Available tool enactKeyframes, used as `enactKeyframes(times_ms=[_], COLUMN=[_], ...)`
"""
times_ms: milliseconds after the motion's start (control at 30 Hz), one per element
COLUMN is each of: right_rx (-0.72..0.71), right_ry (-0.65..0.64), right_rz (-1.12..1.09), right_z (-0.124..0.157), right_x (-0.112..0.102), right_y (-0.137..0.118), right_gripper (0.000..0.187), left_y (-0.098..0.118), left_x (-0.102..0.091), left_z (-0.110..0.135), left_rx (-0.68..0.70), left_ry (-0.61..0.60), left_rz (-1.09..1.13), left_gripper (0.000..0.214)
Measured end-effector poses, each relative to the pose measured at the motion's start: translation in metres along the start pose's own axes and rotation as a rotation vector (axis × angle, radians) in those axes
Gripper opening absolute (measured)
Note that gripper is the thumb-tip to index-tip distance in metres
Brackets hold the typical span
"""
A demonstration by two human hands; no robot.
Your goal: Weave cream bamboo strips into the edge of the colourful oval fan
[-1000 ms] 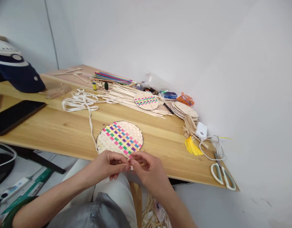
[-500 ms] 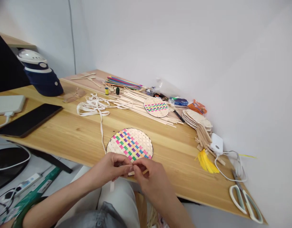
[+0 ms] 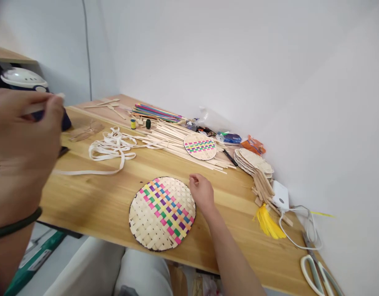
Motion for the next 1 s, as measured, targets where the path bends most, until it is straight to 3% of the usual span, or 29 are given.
enactKeyframes(times_ms=[33, 67, 200, 267, 333, 467, 667, 867, 1000], right_rx=[0.011, 0.020, 0.041, 0.052, 0.059, 0.042, 0.041, 0.078, 0.082], right_ry=[-0.008, -0.020, -0.088, -0.100, -0.089, -0.092, -0.150, -0.337, -0.428], right_rz=[-0.017, -0.035, -0.101, -0.120, -0.129, -0.115, -0.005, 0.279, 0.281], right_z=[-0.005, -0.010, -0.022, -0.023, -0.021, -0.014, -0.006, 0.005, 0.011], right_x=[0.001, 0.002, 0.006, 0.008, 0.008, 0.007, 0.000, -0.007, -0.007], right_y=[0.001, 0.002, 0.007, 0.010, 0.013, 0.012, 0.006, -0.007, -0.013], right_gripper=[0.029, 0.028, 0.024, 0.026, 0.030, 0.032, 0.025, 0.016, 0.014], left_y=[0.009, 0.019, 0.049, 0.055, 0.058, 0.057, 0.049, 0.045, 0.042], left_x=[0.012, 0.032, 0.127, 0.161, 0.180, 0.196, 0.198, 0.199, 0.199], left_z=[0.000, 0.004, 0.052, 0.078, 0.098, 0.117, 0.130, 0.134, 0.133], left_rx=[0.075, 0.144, 0.369, 0.448, 0.502, 0.561, 0.585, 0.545, 0.454], left_ry=[0.045, 0.002, -0.440, -0.589, -0.679, -0.772, -0.819, -0.843, -0.877], left_rz=[-0.094, -0.121, -0.033, -0.032, -0.040, -0.052, -0.084, -0.092, -0.072], left_gripper=[0.063, 0.058, 0.024, 0.021, 0.022, 0.027, 0.030, 0.028, 0.028])
Point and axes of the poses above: each hand's wrist, its own z-axis away from the middle knuckle, its own x-axis out of the palm, y = z × x, the point moved 5 cm from there along -z, towards the middle knuckle, and after that the axes turned 6 degrees about y, right-handed, at the moved point
